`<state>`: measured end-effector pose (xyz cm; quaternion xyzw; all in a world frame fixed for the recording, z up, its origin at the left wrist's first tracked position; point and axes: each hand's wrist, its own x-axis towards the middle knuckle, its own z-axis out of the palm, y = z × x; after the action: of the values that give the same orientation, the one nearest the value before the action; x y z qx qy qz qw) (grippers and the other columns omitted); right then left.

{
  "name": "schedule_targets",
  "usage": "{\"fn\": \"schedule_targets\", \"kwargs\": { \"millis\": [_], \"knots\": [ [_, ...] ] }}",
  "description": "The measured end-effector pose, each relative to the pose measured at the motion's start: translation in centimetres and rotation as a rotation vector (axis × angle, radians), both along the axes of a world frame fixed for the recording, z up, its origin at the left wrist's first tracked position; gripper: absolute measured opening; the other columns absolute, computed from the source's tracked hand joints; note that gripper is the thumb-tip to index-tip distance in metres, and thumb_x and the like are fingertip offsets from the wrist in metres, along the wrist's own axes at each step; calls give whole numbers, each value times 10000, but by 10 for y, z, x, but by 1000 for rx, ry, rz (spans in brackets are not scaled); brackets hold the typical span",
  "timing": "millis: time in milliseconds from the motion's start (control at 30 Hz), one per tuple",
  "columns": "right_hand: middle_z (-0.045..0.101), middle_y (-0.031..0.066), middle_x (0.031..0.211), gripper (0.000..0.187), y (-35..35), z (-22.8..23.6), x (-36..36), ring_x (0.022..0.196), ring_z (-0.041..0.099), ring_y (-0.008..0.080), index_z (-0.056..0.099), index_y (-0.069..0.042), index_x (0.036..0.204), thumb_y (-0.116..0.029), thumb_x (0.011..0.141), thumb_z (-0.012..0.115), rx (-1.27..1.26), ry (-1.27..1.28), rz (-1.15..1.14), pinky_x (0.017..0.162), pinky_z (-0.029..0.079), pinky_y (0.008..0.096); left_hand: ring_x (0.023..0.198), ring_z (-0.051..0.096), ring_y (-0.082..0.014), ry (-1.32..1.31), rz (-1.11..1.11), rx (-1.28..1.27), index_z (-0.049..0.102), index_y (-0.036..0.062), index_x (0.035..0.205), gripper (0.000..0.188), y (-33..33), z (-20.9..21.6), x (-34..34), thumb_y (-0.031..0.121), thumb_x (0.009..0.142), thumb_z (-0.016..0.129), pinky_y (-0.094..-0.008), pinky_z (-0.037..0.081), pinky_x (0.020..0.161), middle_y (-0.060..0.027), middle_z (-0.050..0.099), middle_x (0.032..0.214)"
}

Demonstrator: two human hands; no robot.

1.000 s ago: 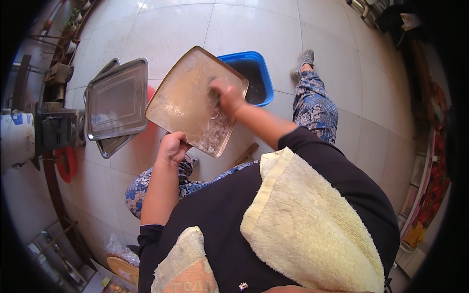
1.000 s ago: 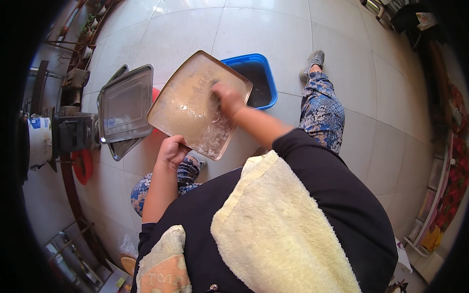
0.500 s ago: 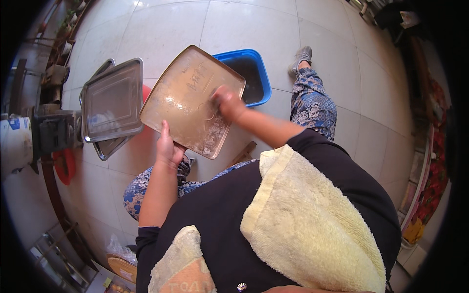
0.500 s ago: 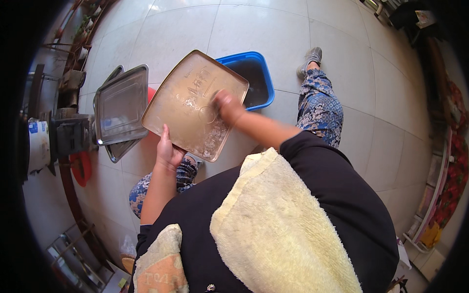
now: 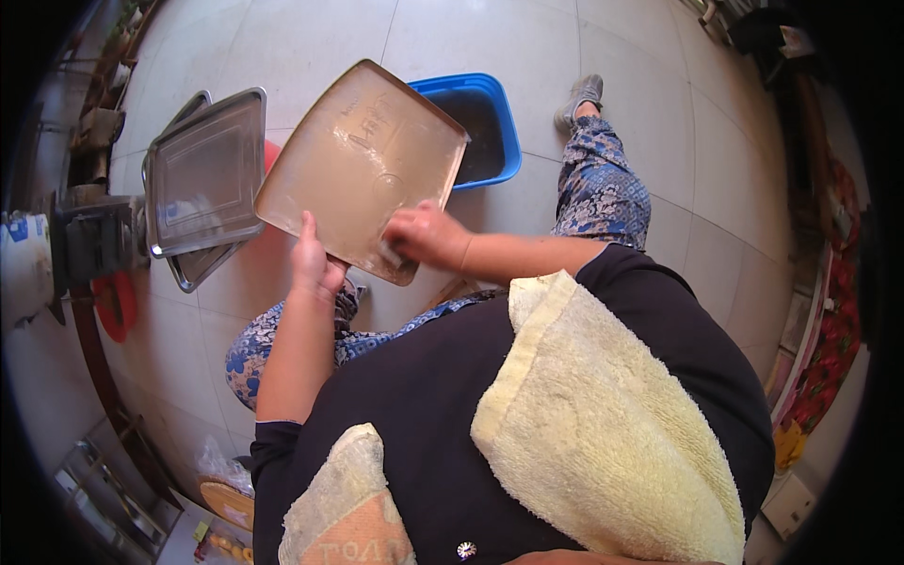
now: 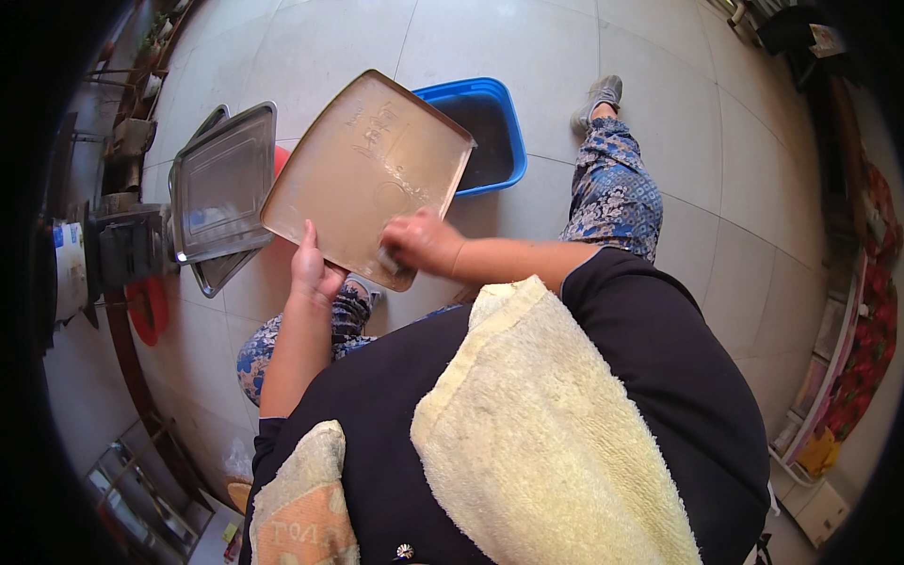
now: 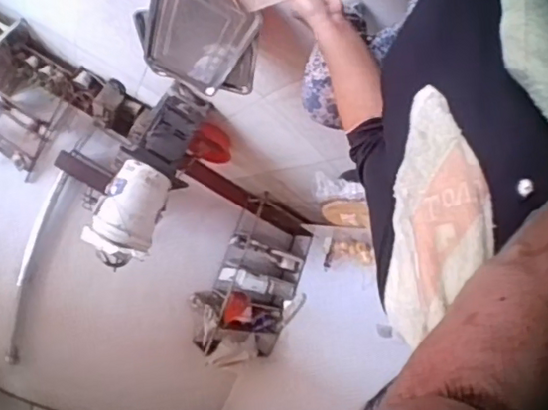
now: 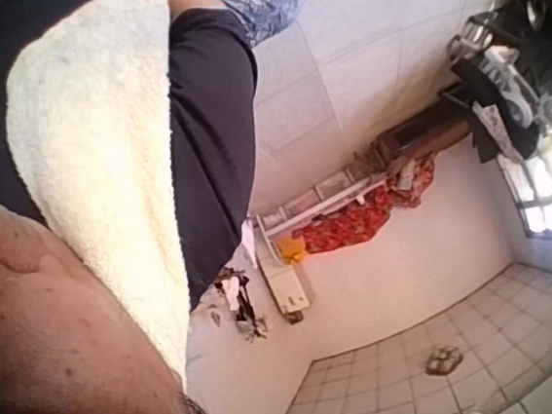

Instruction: The person sits on the floor and scrubs several metal trays with a sponge. They dip the sponge into a blue bucket of water and wipe the trays, placing the cleaned ones into a red bucket.

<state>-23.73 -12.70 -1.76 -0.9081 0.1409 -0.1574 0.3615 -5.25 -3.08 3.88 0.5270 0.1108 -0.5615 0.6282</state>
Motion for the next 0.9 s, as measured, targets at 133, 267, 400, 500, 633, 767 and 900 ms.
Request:
{"fn": "schedule_targets", "kwargs": {
  "millis": [133, 267, 400, 500, 633, 767, 900],
  "knots": [
    [663, 50, 898, 87, -70, -63, -11, 870, 643, 239, 629, -152, 832, -165, 746, 632, 13, 153, -267, 725, 458, 438, 1210, 484, -319, -51, 1, -13, 380, 25, 1354, 531, -5, 2, 5, 417, 996, 372, -482, 433, 984, -143, 464, 1343],
    [668, 27, 931, 163, -137, -71, -5, 935, 627, 266, 663, -176, 944, -217, 799, 599, -197, 534, -548, 740, 458, 439, 1207, 486, -318, -44, -17, -12, 379, 23, 1354, 529, -2, 9, 6, 411, 995, 379, -475, 436, 983, -145, 460, 1348],
    [674, 59, 859, 140, -113, -68, 8, 937, 609, 262, 694, -164, 819, -143, 754, 572, -186, 411, -559, 757, 449, 444, 1211, 483, -318, -69, 36, -39, 379, 31, 1356, 523, 0, -2, -2, 415, 1001, 355, -465, 426, 996, -143, 455, 1354],
    [662, 72, 817, 94, -40, -37, 6, 881, 610, 281, 680, -138, 771, -157, 689, 641, -87, 149, -344, 752, 472, 428, 1229, 465, -317, -45, 59, -52, 369, 24, 1361, 534, -2, 0, -7, 419, 1003, 343, -453, 405, 1018, -141, 439, 1370],
    [628, 14, 802, 174, 18, 7, 2, 850, 595, 241, 611, -136, 778, -190, 655, 722, -92, -98, -112, 735, 469, 405, 1230, 463, -313, -80, 61, -26, 361, 11, 1365, 540, -4, 3, -8, 411, 1003, 354, -451, 400, 1022, -135, 439, 1371],
    [606, 63, 721, 38, -28, -40, -2, 774, 589, 265, 606, -128, 736, -120, 705, 626, -283, -6, -247, 642, 435, 430, 1203, 490, -299, -96, 56, -1, 369, 0, 1357, 542, -5, 5, -4, 405, 997, 381, -438, 429, 991, -142, 467, 1342],
    [642, 113, 809, 72, -140, -88, -23, 838, 600, 321, 617, -103, 731, -135, 769, 566, -282, 246, -611, 736, 503, 450, 1107, 560, -279, -215, -4, 74, 429, -57, 1288, 513, -2, 4, 8, 361, 991, 423, -399, 482, 911, -160, 540, 1243]
  ]
}}
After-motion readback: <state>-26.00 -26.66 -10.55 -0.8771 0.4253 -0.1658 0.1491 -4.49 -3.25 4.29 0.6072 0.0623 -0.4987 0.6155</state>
